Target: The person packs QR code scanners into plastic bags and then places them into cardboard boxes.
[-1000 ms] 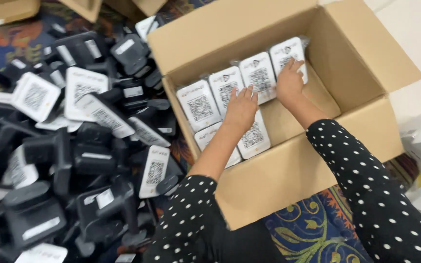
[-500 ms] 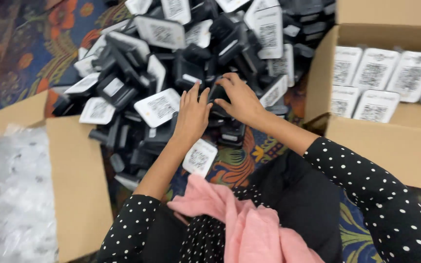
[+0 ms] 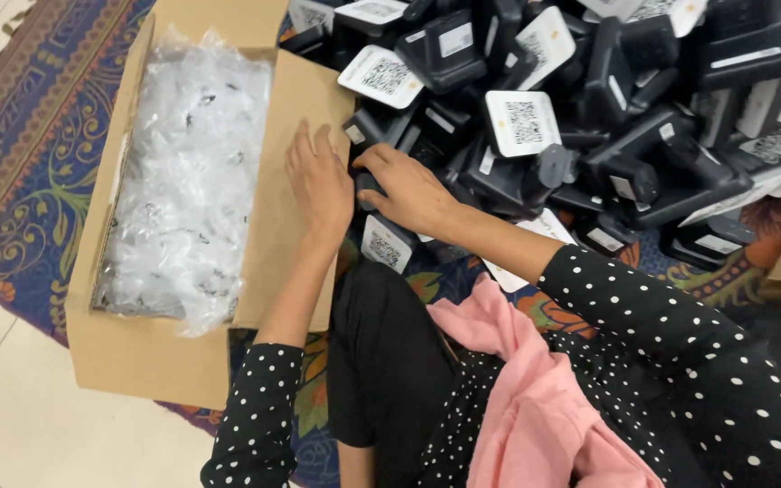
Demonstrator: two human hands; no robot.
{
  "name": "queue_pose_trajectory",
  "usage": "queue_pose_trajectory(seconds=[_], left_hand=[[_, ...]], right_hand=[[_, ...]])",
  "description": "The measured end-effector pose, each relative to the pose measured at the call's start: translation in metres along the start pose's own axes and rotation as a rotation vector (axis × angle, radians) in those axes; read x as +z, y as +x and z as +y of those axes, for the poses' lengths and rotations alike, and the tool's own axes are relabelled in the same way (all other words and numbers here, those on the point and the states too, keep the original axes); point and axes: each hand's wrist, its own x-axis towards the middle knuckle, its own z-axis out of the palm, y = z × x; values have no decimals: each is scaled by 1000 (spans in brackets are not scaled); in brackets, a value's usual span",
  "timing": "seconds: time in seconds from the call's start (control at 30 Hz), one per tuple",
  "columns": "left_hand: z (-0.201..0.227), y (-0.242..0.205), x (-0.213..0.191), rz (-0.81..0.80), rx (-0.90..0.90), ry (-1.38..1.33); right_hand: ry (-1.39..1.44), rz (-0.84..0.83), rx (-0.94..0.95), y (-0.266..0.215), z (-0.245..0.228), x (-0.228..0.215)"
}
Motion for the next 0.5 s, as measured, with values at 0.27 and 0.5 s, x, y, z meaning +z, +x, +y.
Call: queue_pose_trajectory(seconds=[0.27,0.5], left_hand=[[-54,-5,-32,307,-156,296],[-75,0,-4,270,-216,192]], right_hand=[[117,-49,2,41,-19,64],[125,10,-6,24,-3,47]])
